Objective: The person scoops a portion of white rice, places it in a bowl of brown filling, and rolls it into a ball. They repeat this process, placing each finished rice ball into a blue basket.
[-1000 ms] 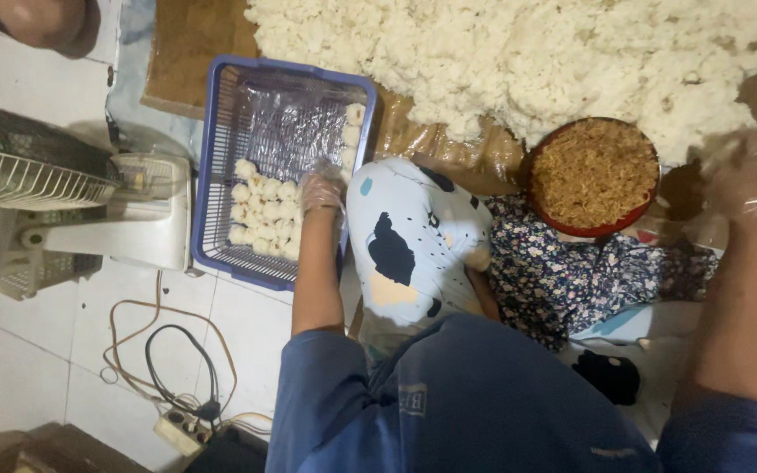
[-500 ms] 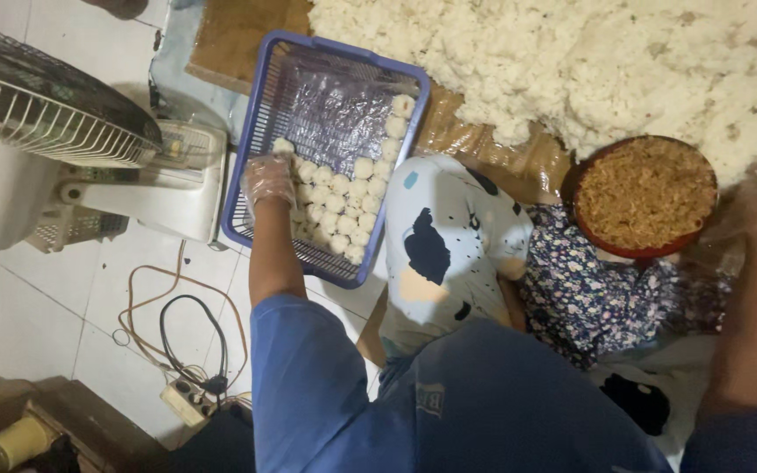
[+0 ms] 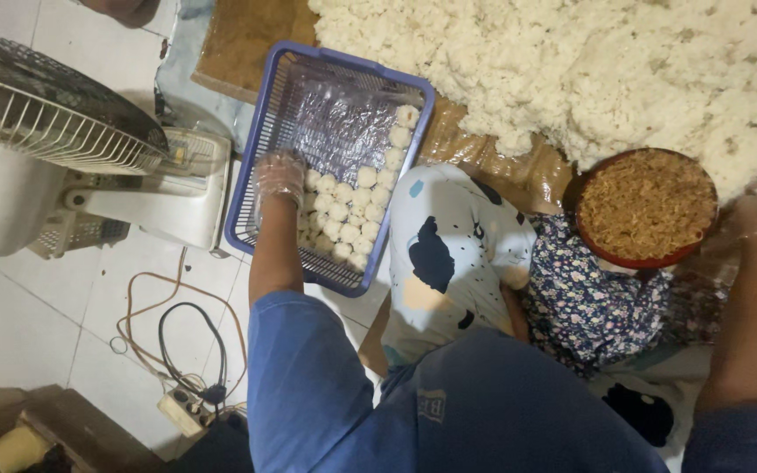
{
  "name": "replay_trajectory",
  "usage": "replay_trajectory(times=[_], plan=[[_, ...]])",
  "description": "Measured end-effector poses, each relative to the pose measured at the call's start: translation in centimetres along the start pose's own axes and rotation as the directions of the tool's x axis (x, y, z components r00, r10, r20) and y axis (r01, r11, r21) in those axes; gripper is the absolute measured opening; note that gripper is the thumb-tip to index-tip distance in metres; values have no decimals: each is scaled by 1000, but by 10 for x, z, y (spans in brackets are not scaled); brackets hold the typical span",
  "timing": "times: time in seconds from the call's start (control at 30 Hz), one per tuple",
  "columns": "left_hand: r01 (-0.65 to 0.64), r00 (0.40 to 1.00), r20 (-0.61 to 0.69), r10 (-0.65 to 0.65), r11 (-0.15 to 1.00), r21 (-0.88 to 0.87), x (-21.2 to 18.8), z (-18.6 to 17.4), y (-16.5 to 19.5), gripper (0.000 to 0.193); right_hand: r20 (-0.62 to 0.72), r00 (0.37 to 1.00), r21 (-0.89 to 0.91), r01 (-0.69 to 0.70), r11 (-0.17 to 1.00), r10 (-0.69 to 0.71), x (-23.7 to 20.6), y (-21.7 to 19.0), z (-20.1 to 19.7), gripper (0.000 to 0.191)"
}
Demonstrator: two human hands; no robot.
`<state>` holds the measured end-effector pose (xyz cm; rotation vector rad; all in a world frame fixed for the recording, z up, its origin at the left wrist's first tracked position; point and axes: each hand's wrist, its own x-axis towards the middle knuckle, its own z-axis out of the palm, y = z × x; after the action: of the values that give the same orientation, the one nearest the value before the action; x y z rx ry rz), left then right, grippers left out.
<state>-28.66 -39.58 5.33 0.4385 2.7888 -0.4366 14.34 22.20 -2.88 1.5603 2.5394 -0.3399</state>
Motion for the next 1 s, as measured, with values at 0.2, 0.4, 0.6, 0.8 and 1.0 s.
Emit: replay_trajectory(times=[0.2, 0.4, 0.6, 0.8, 1.0], plan=[[-160, 983, 150, 101, 871, 464, -2, 6, 1, 59, -4, 999, -29, -36, 999, 36, -8, -9, -11, 27], [124, 971, 193, -144, 986, 113, -7, -58, 32, 67, -4, 999, -25, -47, 999, 47, -17, -9, -20, 31], [-512, 527, -849, -12, 793, -330, -21, -96, 128, 35, -6, 1000, 68, 12, 998, -12, -23, -3, -53, 34], [210, 803, -231, 550, -623, -753, -89, -66, 329, 46, -190, 916, 134, 380, 915, -353, -85, -75, -112, 30], [635, 584, -94, 806, -526, -566, -132, -39, 439, 61, -663, 488, 413, 871, 266, -568, -178, -142, -120, 20]])
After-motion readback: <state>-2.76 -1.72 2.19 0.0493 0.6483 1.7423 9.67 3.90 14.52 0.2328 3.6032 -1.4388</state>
